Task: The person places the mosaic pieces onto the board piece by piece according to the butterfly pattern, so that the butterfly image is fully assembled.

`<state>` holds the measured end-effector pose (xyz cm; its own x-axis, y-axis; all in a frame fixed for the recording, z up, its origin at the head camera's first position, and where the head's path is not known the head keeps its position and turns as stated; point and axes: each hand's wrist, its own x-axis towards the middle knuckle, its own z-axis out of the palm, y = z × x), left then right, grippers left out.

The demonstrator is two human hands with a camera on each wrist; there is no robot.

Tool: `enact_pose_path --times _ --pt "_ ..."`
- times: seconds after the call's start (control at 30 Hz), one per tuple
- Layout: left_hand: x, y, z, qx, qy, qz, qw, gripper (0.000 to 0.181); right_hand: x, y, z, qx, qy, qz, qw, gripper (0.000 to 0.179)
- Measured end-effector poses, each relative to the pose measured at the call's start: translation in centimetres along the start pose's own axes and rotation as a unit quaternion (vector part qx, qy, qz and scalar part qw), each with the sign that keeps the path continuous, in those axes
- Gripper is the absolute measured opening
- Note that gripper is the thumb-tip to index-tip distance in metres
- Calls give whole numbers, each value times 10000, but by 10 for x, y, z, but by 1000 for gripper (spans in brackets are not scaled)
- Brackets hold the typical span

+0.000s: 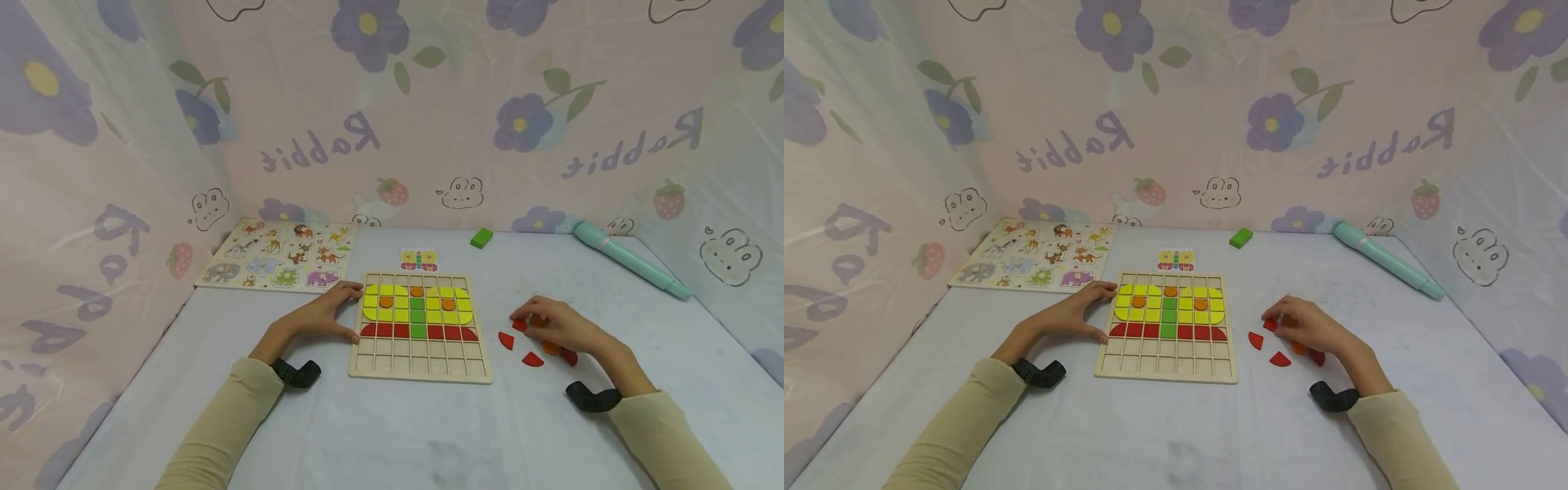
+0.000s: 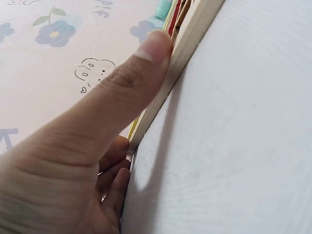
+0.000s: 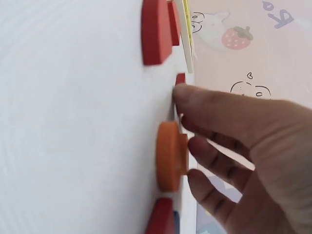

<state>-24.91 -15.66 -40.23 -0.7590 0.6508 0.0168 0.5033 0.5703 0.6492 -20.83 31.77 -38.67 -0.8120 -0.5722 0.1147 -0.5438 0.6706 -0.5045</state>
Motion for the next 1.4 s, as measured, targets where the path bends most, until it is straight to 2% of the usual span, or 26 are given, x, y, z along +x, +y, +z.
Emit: enact_pose_path --times 0.17,0.3,0.4,0.53,0.63,0.77,1.0,1.27,1.4 --pt "0 1 -1 12 3 52 10000 89 3 0 3 -391 217 349 9984 25" --pt "0 0 -1 48 -12 15 10000 90 8 -8 8 -369 314 449 9978 25" --pt "0 -1 -1 48 -11 21 10000 90 14 -22 15 -208 237 256 9992 24" --pt "1 -2 -1 39 0 30 10000 90 25 -43 27 0 19 -282 9996 24" --pt "1 -2 -1 39 -7 0 10000 90 31 -56 34 -6 -65 -535 9985 24" --pt "1 -1 -1 8 -17 51 10000 89 36 -65 38 -99 -95 -508 9986 24" --pt "1 -2 0 -23 -8 68 10000 88 35 -69 36 86 -289 -305 9991 28" --pt "0 0 -1 -6 -25 21 10000 89 35 -67 37 25 -272 -684 9973 21" --pt "0 2 -1 33 -29 -10 10000 89 35 -67 38 -73 -255 -737 9969 20"
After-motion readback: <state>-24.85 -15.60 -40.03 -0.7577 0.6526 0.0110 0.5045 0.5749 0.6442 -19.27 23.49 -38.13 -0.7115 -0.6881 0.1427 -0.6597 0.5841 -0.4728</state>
